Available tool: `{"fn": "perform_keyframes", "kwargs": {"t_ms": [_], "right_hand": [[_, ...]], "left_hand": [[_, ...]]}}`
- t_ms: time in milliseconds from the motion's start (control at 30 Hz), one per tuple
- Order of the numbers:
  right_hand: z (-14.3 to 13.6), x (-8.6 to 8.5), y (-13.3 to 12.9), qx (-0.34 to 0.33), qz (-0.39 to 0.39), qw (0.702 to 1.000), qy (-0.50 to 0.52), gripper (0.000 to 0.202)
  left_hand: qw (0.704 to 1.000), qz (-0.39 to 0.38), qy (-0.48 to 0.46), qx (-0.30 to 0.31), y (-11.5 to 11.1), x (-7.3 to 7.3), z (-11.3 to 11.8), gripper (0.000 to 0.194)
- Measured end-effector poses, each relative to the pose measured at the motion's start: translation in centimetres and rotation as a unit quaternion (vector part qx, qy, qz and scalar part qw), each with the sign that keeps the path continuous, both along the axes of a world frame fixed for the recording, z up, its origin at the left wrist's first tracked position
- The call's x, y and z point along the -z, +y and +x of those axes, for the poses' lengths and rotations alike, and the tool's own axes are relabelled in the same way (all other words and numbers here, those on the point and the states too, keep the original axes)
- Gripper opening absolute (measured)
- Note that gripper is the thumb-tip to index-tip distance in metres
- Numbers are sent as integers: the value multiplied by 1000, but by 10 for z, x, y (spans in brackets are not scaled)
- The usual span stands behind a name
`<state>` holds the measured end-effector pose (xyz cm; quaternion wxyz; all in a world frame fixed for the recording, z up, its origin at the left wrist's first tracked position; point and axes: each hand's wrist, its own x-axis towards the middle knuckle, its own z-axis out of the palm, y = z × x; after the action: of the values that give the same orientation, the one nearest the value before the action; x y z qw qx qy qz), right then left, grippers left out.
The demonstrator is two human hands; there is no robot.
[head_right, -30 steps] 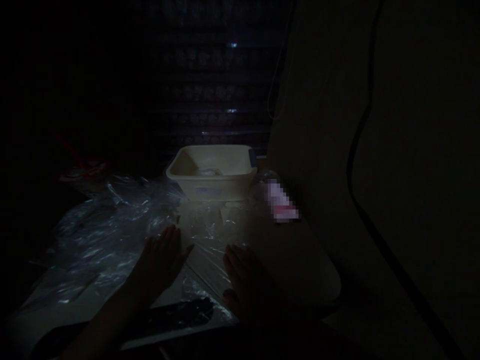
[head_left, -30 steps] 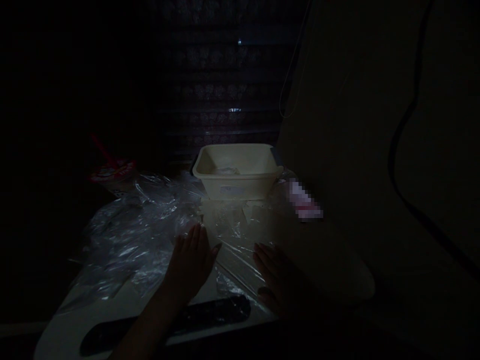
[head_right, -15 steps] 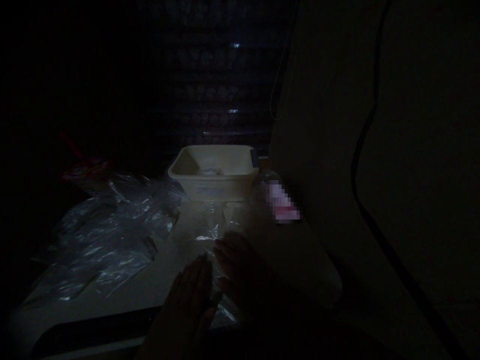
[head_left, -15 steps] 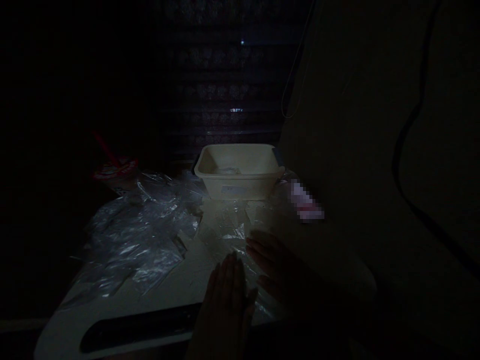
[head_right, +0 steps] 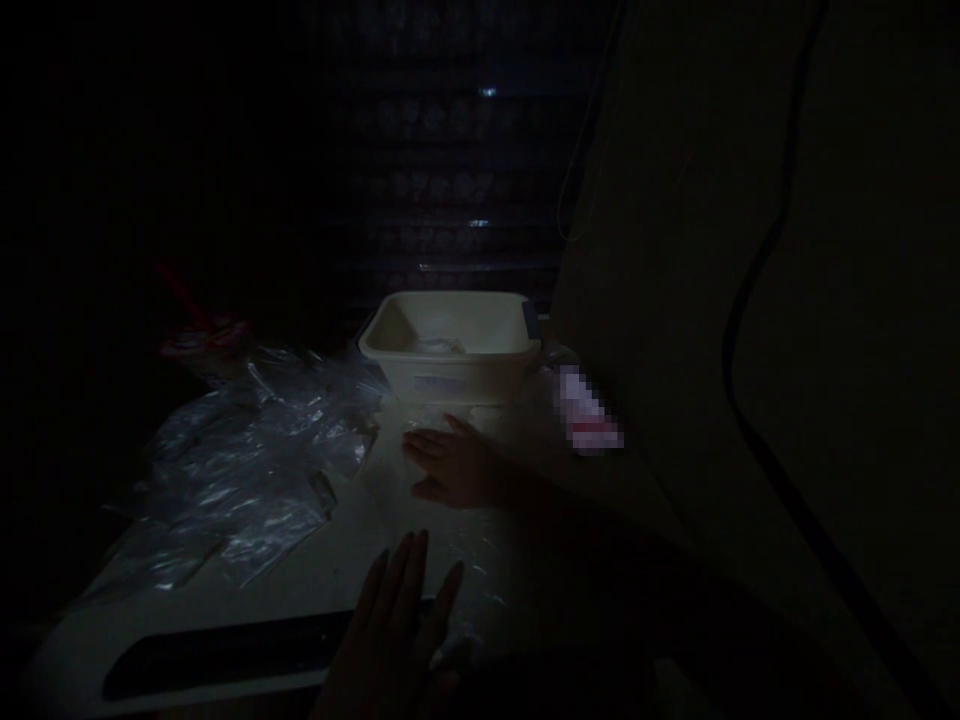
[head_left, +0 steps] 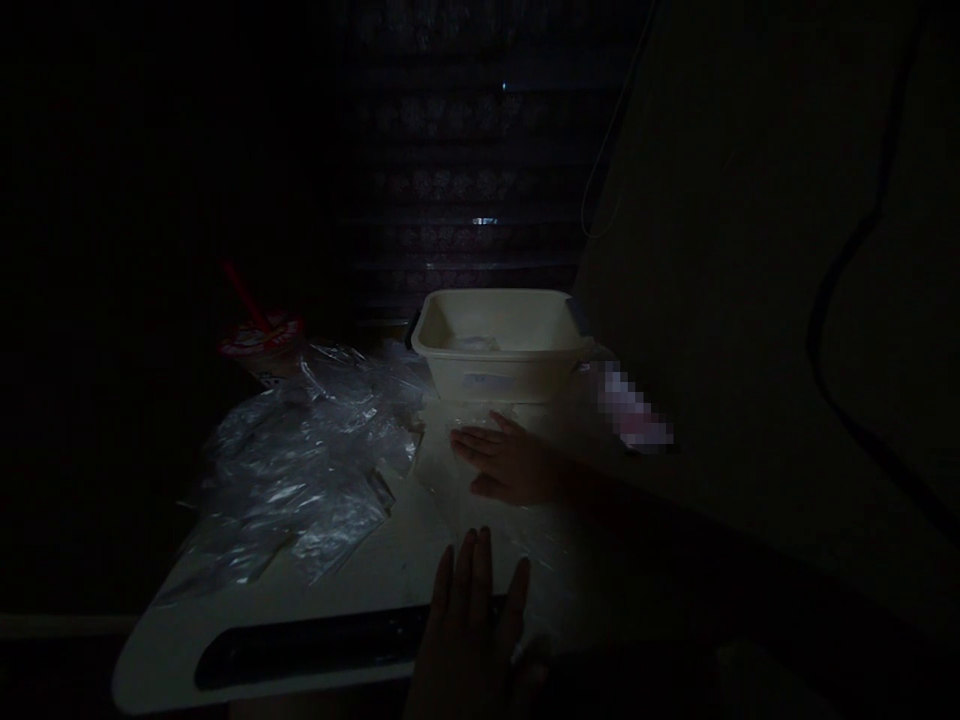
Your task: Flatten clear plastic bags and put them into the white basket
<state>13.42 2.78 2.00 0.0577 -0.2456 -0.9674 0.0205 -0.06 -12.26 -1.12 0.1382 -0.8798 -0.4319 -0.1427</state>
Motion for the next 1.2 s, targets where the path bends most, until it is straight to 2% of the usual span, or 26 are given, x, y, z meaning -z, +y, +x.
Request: {"fn": "perform_keyframes", "kwargs": {"t_ms": [167, 300, 400, 467, 567, 700, 800, 933, 1067, 1200], "right_hand": [[-14, -2, 18, 15, 10, 1000, -13, 53], [-10, -13, 19, 30, 12, 999, 16, 45], [10, -19, 7, 54, 12, 996, 70, 42], [25, -18, -8, 55, 1, 995, 81, 43], [42, -9, -33, 32, -31, 998, 49, 46], [45, 0, -48, 8, -54, 998, 5, 52], [43, 1, -43, 16, -48, 999, -2, 53], [40, 1, -29, 29, -36, 999, -9, 53], [34, 3, -16, 41, -17, 999, -11, 52], [26, 4, 0, 61, 0, 998, -10, 49]], "left_hand": [[999, -25, -33, -31, -3, 7, 4, 67], [999, -25, -31, -36, -5, 7, 4, 68], [997, -31, -35, -55, -6, 3, 3, 66], [998, -26, -21, -56, -6, -1, 4, 65], [1000, -13, 23, -17, -3, -4, 11, 69], [998, 15, 61, 30, 1, 4, 20, 68], [997, 31, 66, 34, 1, 9, 20, 64], [996, 46, 64, 30, -4, 9, 17, 47], [997, 53, 53, 29, -10, 13, 17, 45], [999, 40, 29, -10, -16, 21, 22, 44]]}}
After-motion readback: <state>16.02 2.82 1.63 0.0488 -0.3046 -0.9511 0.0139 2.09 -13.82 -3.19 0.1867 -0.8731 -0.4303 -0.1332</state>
